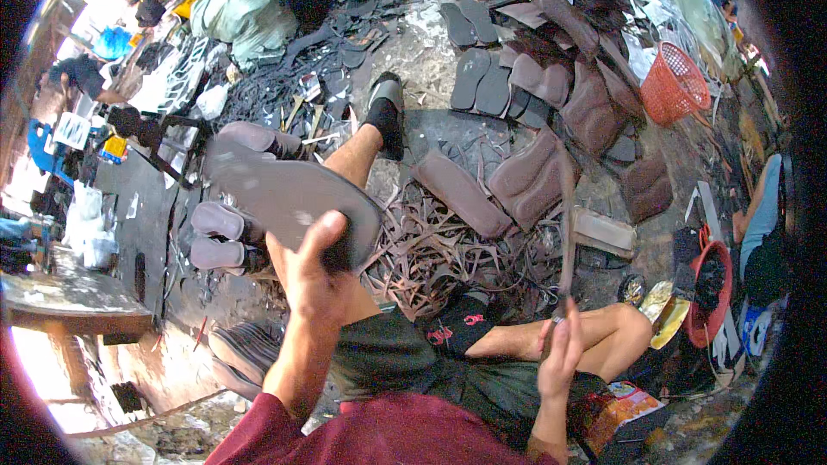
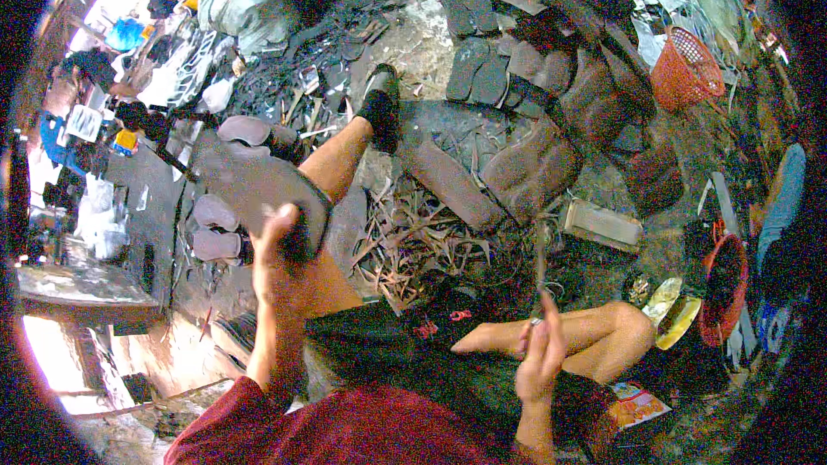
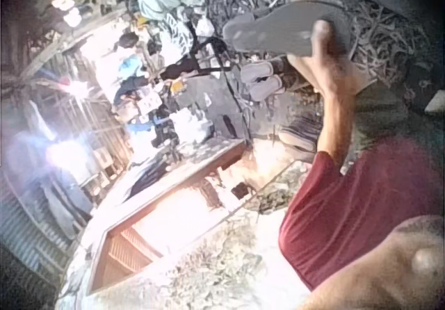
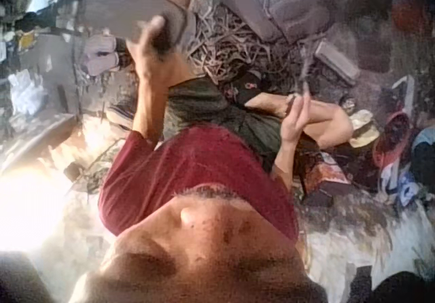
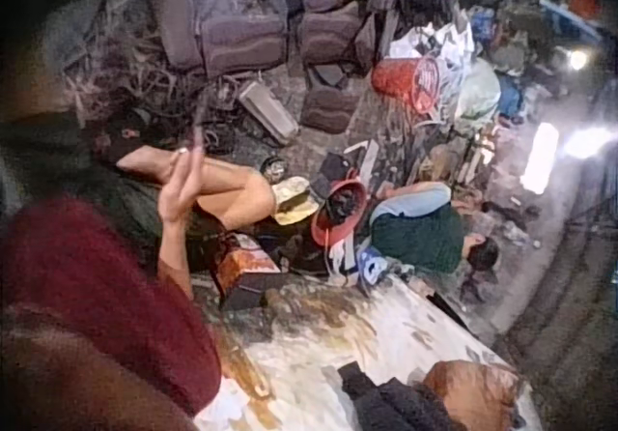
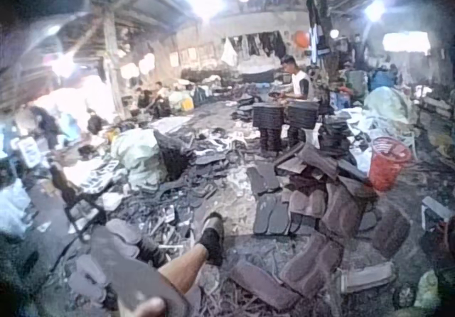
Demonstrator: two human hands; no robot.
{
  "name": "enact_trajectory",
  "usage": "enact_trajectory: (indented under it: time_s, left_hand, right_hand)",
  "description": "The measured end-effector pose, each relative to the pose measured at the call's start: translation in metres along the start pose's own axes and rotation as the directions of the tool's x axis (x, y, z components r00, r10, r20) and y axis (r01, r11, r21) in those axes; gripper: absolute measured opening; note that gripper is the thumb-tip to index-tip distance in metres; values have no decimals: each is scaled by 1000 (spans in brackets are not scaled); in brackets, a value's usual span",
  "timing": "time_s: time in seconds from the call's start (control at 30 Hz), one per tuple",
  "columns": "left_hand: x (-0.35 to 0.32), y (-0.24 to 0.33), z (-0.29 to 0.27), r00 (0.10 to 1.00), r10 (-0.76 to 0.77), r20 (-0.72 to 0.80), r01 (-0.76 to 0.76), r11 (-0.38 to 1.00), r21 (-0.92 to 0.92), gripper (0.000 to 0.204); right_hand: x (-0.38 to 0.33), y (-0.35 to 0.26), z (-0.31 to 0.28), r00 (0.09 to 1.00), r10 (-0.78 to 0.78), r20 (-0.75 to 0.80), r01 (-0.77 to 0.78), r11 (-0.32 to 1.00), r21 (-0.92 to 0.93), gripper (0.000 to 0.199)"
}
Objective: The person sits on the floor and uses a knife to cut and trim rubber shoe soles. They repeatedly pick up soles, slice along edges, and place trimmed pieces aside.
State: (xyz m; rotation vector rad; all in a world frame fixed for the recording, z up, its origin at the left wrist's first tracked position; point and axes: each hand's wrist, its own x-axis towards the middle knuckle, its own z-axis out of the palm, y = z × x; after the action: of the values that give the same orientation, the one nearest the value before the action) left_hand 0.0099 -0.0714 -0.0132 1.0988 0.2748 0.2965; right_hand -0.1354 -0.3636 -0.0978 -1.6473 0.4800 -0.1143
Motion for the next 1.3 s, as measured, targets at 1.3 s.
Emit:
enact_trajectory:
  time_s: [1.3]
  left_hand:
    - [-13, -59, -22, 580, 429, 693, -771, 564, 297, 17]
  right_hand:
    - [31, -49, 92, 876, 199, 440, -414, 779, 471, 54]
